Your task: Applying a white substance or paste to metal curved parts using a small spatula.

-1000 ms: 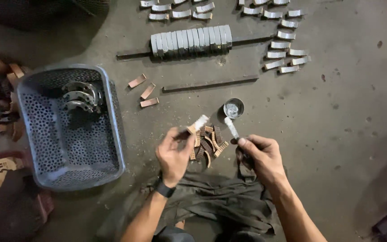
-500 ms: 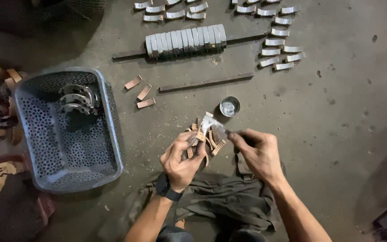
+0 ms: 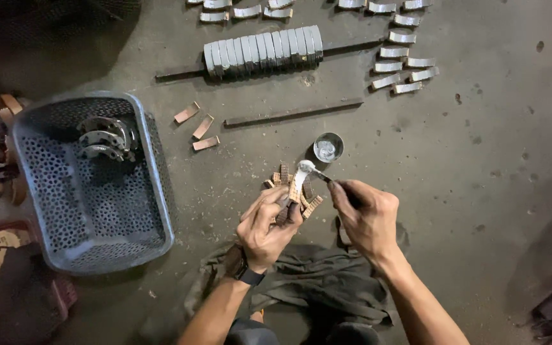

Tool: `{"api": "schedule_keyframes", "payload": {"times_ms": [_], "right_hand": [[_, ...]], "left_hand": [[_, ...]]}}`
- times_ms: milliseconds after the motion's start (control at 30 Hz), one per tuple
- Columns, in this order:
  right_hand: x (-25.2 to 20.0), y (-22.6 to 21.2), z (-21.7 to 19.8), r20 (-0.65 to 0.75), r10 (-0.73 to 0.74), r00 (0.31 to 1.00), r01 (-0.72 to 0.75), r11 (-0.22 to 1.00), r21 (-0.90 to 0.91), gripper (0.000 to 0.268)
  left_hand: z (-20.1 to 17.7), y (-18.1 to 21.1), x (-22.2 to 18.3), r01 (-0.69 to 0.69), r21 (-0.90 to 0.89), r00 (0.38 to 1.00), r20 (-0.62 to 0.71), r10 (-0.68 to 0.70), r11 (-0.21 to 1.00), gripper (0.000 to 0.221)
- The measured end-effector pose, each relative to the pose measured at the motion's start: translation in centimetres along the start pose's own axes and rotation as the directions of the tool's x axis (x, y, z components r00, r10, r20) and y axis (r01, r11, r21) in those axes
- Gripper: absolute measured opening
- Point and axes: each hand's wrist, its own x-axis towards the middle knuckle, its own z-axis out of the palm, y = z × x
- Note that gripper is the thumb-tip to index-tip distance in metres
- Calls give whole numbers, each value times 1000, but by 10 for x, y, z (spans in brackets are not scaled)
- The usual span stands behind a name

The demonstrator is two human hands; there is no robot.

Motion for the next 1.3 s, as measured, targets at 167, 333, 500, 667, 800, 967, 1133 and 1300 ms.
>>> {"api": "schedule_keyframes", "payload": {"times_ms": [167,333,500,667,800,967,1133,1300], "right_hand": [[3,44,-6,-78,48,996,-49,999,-8,12],[5,26,-18,-44,222,974,-189,905,382,12],[12,20,3,309,181,934,-318,816,484,23],[18,11,7,348,190,918,-336,838,430,24],[18,13,7,174,248,953,-302,831,468,20],[16,13,9,129,265,955,-294,823,486,18],[8,22,2,153,294,944,-331,853,404,25],[-4,22,11,389,371,843,-508,786,353,20]], "left_hand": [[1,-4,-6,75,7,997,-32,-74,997,33],[6,-49,-46,635,-456,751,179,-635,623,31],[15,-46,-27,712,-656,676,546,-495,249,35],[18,-30,-26,657,-739,650,656,-384,-150,33],[12,-9,-26,631,-456,774,315,-549,628,49],[8,-11,-27,257,-108,964,104,-246,960,35],[4,-14,-19,367,-91,930,34,-366,926,26],[4,-20,-15,258,-26,965,-33,-258,966,26]]}}
